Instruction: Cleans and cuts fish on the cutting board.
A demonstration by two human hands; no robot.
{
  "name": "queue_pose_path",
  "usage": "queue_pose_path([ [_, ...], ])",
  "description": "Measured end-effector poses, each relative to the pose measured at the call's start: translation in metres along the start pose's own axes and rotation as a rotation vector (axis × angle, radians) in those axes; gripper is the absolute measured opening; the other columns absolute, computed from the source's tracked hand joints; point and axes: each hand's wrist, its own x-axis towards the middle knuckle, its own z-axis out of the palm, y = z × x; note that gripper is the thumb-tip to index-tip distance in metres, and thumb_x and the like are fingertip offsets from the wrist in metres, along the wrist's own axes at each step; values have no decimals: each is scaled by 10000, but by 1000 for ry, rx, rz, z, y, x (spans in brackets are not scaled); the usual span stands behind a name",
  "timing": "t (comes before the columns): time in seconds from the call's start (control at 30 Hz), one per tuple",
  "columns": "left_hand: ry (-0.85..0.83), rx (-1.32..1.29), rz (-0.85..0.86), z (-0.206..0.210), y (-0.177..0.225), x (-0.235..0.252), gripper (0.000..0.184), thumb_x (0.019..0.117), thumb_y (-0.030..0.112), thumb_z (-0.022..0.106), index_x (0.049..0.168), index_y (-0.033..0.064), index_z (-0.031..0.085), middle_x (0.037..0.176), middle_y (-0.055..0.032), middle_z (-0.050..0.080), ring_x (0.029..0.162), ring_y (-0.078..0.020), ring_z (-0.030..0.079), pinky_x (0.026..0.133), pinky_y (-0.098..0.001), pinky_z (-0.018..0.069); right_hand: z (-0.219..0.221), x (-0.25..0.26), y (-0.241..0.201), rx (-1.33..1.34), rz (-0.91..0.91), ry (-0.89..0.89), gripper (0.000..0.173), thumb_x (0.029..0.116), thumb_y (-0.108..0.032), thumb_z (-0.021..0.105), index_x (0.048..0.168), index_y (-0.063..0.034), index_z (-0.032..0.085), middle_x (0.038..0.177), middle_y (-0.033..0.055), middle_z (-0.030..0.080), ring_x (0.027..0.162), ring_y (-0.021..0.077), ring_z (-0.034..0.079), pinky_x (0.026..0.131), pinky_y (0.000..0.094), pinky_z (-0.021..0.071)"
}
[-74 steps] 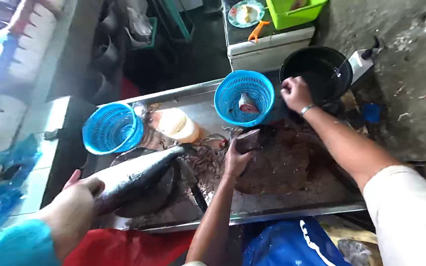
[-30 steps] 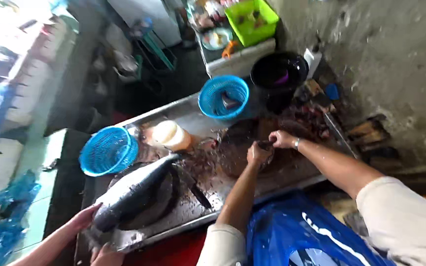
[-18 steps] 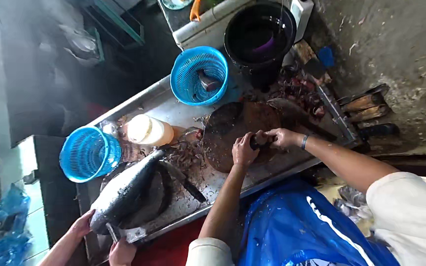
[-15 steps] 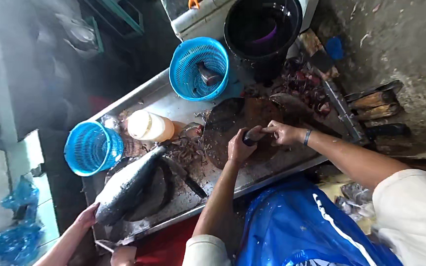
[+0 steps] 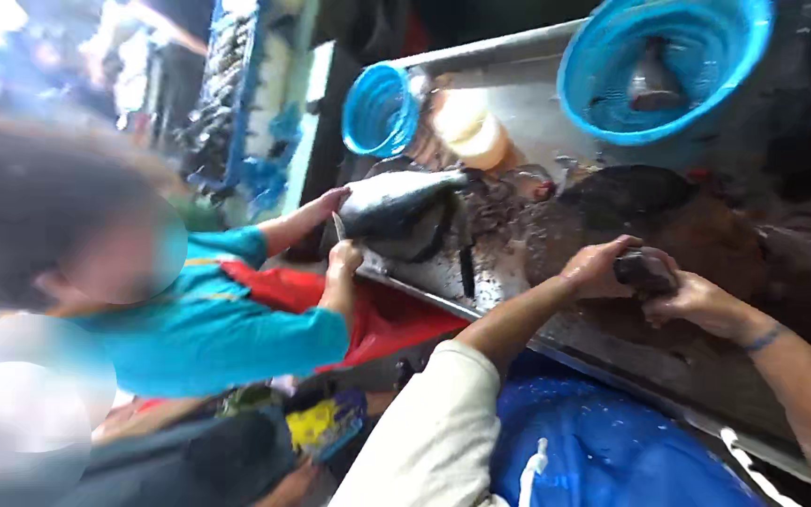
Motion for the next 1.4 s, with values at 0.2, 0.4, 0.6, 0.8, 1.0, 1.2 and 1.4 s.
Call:
queue_pose_path([
  [0.2, -33, 75, 45, 9, -8, 5, 802, 717, 306, 906, 1434, 187, 566, 1220, -43, 725, 1097, -202, 698, 918, -487, 593, -5, 4, -1, 136, 179, -53, 526, 809, -116, 747, 1280, -65, 517, 867, 151, 722, 682, 334, 747, 627, 524, 659],
  [0.4, -26, 77, 64, 10, 2, -1, 835, 720, 269, 909, 1465, 162, 549, 1286, -73, 706, 1191, -229, 666, 1011, -488, 544, 0, 8, 4, 120, 139, 24, 498, 832, -130, 704, 1283, -96, 497, 732, 113, 676, 571, 313, 712, 564, 535, 643],
  [0.6, -42, 217, 137, 26, -2, 2, 697, 722, 309, 877, 1364, 192, 633, 1225, -41, 722, 1164, -214, 667, 995, -467, 546, 6, -14, 18, 47, -1, 125, 514, 907, -162, 721, 1358, -68, 493, 923, 112, 732, 600, 274, 731, 560, 495, 656],
  [0.8, -43, 227, 87, 24, 7, 3, 682, 741, 345, 864, 1366, 192, 636, 1211, -46, 727, 1149, -222, 676, 964, -478, 559, 7, -27, 32, -572, -223, 313, 618, 971, -423, 686, 1357, 48, 580, 1081, 274, 695, 727, 316, 710, 698, 575, 601],
  [1.0, -5, 186, 57, 27, 2, 2, 690, 738, 346, 865, 1366, 201, 620, 1198, -47, 730, 1127, -234, 686, 931, -507, 571, -7, -29, 57, -752, -616, 498, 471, 1004, -383, 657, 1172, 53, 708, 1210, 278, 692, 1142, 369, 677, 1035, 481, 516],
  [1.2, -13, 117, 113, 28, -13, 6, 706, 717, 313, 883, 1362, 202, 616, 1191, -58, 732, 1096, -255, 696, 906, -547, 574, -4, -34, 43, -964, -519, 396, 570, 745, -223, 795, 1261, -7, 687, 1478, 327, 429, 1280, 503, 524, 1013, 652, 489],
  [1.4, -44, 115, 137, 27, -23, 13, 774, 713, 307, 898, 1411, 189, 584, 1281, -58, 700, 1183, -237, 664, 993, -525, 548, 0, -3, 15, -1119, -207, 344, 1041, 616, -326, 909, 1516, -102, 436, 1492, 237, 482, 1318, 517, 475, 1045, 768, 327],
])
